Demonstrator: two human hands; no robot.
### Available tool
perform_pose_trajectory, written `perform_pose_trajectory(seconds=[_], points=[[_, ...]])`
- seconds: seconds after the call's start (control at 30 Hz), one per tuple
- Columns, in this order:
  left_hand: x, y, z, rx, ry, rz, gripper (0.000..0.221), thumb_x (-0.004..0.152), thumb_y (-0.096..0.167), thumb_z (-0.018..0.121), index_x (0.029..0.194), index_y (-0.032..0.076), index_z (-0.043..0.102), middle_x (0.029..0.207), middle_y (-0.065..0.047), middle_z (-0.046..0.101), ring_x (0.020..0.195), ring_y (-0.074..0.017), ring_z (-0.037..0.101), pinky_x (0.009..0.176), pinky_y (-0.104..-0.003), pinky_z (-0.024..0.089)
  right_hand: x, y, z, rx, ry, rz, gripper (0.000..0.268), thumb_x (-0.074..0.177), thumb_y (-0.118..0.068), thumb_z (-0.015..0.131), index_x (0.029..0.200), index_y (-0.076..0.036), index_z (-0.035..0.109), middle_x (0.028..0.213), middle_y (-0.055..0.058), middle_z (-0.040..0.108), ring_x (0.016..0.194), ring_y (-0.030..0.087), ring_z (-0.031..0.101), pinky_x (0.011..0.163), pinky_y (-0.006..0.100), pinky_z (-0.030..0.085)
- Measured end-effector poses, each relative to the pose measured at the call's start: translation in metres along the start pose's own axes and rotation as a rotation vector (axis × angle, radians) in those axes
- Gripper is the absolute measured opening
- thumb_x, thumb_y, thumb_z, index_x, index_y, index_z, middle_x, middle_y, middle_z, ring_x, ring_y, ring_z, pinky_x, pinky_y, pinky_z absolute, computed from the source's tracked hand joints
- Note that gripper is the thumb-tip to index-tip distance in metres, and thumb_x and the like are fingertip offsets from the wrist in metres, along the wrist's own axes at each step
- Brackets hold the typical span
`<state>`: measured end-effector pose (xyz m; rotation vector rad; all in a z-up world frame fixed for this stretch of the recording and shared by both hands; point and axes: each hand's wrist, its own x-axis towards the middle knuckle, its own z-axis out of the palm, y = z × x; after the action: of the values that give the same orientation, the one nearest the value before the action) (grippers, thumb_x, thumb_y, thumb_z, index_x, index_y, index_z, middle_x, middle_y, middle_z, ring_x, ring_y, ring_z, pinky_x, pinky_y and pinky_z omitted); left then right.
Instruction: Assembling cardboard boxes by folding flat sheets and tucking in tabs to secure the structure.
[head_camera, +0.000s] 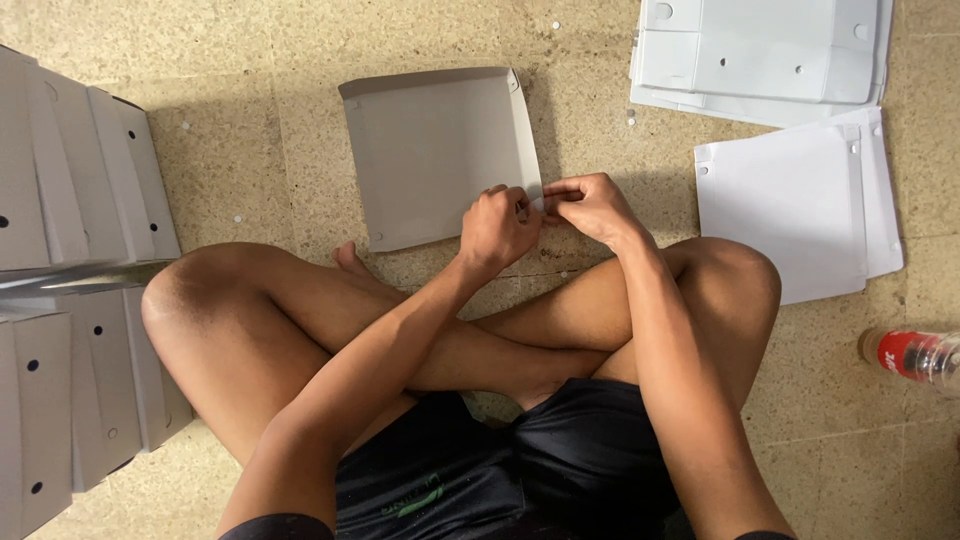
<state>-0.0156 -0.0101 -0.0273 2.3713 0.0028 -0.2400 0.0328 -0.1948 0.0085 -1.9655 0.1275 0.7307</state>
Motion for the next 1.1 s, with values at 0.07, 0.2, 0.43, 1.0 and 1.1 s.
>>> perform_pose_trajectory(seconds=[0.07,0.2,0.43,1.0,1.1], points=[[0.000,-0.002,0.006,0.022,-0.006,0.023,0.022,0.085,0.040,0.062,0.078,0.019,0.064,0.068,-0.002,0.056,0.069,-0.0292,0.066,0.056,-0.047,0.055,-0.002,0.000,0.003,0.017,0.002,0.015,0.026,0.081,-0.018,0.080,0.105,-0.009,0.078,0.091,0.008,0.077,0.080,0.015,0.071,0.075,0.036,0.061],[0.002,0.009,-0.009,-0.005,-0.030,-0.079,0.020,0.084,0.029,0.061,0.074,0.012,0.060,0.068,-0.012,0.060,0.068,-0.0420,0.069,0.060,-0.056,0.055,0.009,0.011,0.009,0.042,-0.005,0.052,0.030,0.074,-0.020,0.085,0.097,-0.003,0.076,0.079,0.012,0.075,0.069,0.017,0.072,0.071,0.031,0.063],[0.006,0.010,-0.034,-0.251,0.033,-0.154,0.021,0.078,0.013,0.067,0.098,0.012,0.076,0.067,-0.008,0.069,0.068,-0.0343,0.073,0.061,-0.043,0.060,0.020,0.014,0.027,0.017,0.043,0.007,0.023,0.078,-0.025,0.084,0.092,-0.007,0.077,0.070,0.008,0.075,0.060,0.015,0.074,0.062,0.031,0.063],[0.006,0.013,-0.038,-0.532,0.085,-0.226,0.010,0.093,0.007,0.070,0.092,-0.001,0.076,0.073,-0.018,0.074,0.069,-0.0203,0.074,0.064,-0.031,0.062,0.005,-0.006,0.019,0.018,-0.033,-0.097,0.050,0.085,-0.029,0.071,0.130,-0.010,0.060,0.092,-0.003,0.076,0.083,0.005,0.066,0.076,0.025,0.052],[0.007,0.016,-0.042,-0.559,0.089,-0.209,0.010,0.093,0.005,0.070,0.094,-0.003,0.076,0.074,-0.019,0.074,0.070,-0.0204,0.074,0.064,-0.031,0.063,0.008,-0.005,0.020,0.006,-0.042,-0.109,0.058,0.087,-0.027,0.070,0.137,-0.007,0.050,0.099,0.001,0.075,0.089,0.010,0.067,0.080,0.028,0.052]])
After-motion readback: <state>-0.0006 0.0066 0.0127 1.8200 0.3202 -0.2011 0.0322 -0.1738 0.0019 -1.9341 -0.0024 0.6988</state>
